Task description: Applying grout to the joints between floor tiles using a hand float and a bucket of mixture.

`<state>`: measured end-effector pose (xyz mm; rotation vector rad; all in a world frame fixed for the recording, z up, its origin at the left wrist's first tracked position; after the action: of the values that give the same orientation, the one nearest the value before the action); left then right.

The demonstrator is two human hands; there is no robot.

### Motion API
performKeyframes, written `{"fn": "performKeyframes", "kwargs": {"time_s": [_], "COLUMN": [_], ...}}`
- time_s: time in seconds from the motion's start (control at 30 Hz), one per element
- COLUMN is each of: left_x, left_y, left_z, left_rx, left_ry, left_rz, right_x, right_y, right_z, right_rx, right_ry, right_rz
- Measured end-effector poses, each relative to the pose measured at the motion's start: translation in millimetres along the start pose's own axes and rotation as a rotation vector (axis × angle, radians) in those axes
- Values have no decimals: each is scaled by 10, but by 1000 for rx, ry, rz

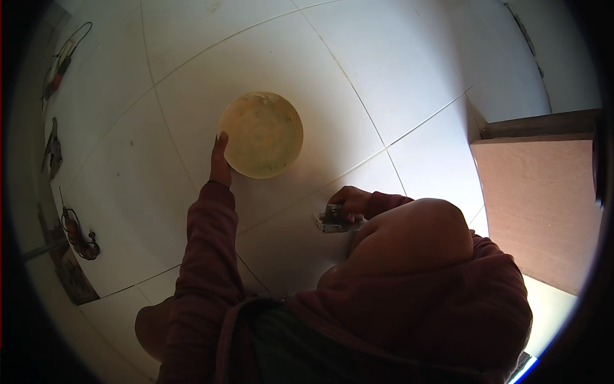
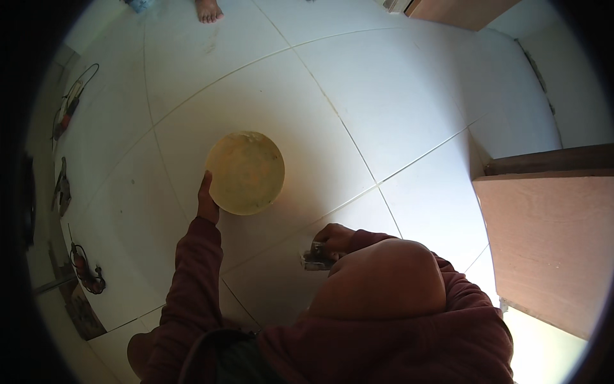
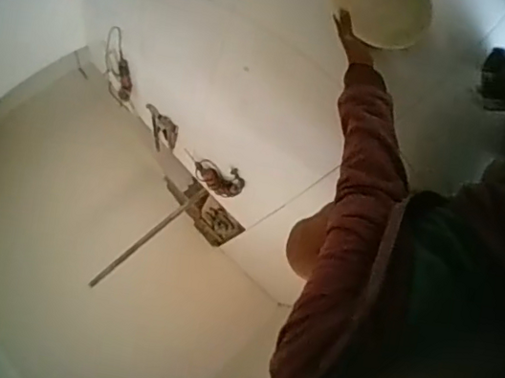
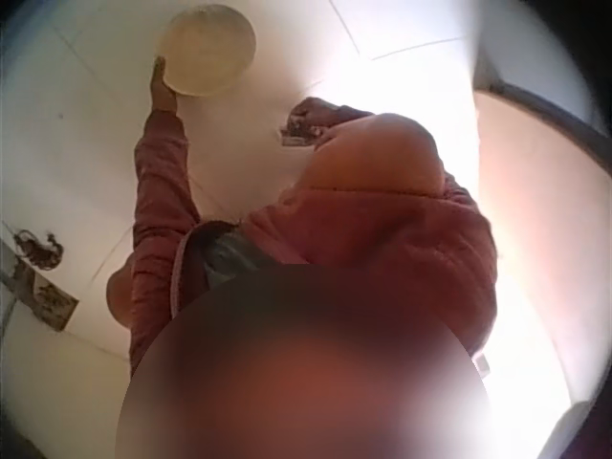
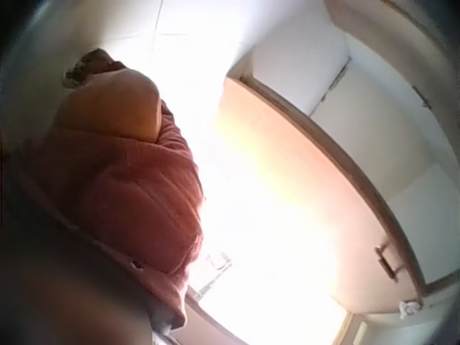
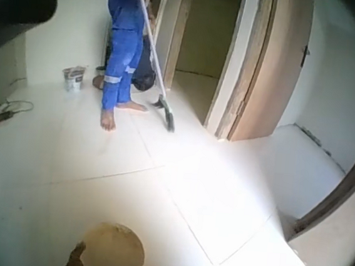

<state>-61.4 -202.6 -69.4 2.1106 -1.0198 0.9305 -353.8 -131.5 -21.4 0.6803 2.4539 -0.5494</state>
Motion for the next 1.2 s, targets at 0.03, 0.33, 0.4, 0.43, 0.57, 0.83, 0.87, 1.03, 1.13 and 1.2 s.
{"fn": "performKeyframes", "kwargs": {"time_s": [0.03, 0.33, 0.4, 0.43, 0.57, 0.83, 0.87, 1.03, 1.13, 1.2], "left_x": [32, 361, 407, 422, 444, 466, 466, 515, 526, 536], "left_y": [45, 442, 467, 508, 595, 829, 862, 1136, 1149, 1105], "left_z": [-30, -28, -66, -106, -151, -322, -379, -653, -614, -431], "left_rx": [-44, 2, 27, 13, 0, 121, 168, 303, 341, 248], "left_ry": [75, 264, 260, 295, 353, 528, 585, 685, 698, 575], "left_rz": [58, 101, 95, 89, 98, 585, 632, 776, 861, 712], "right_x": [47, -1029, -985, -954, -564, -687, -637, -536, -265, 437], "right_y": [-128, -695, -669, -681, -784, -1084, -1054, -889, -828, -997], "right_z": [35, 127, 99, 43, -69, 47, 110, 291, 283, 301], "right_rx": [15, 777, 629, 632, 445, 514, 473, 423, 107, 89], "right_ry": [59, -901, -1009, -1010, -723, -326, -266, -208, 99, -163], "right_rz": [161, -434, -613, -608, -561, 83, 103, 6, 745, 1044]}}
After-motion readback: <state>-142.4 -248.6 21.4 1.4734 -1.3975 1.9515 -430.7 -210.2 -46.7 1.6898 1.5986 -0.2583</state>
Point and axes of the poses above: each hand's wrist, its own z-axis towards the middle knuckle, its own y-axis out of the palm, x = y × z, the point moved 4 cm from there along z, towards the middle knuckle, and after that the axes turned 15 degrees about x, right-handed, at the moved point
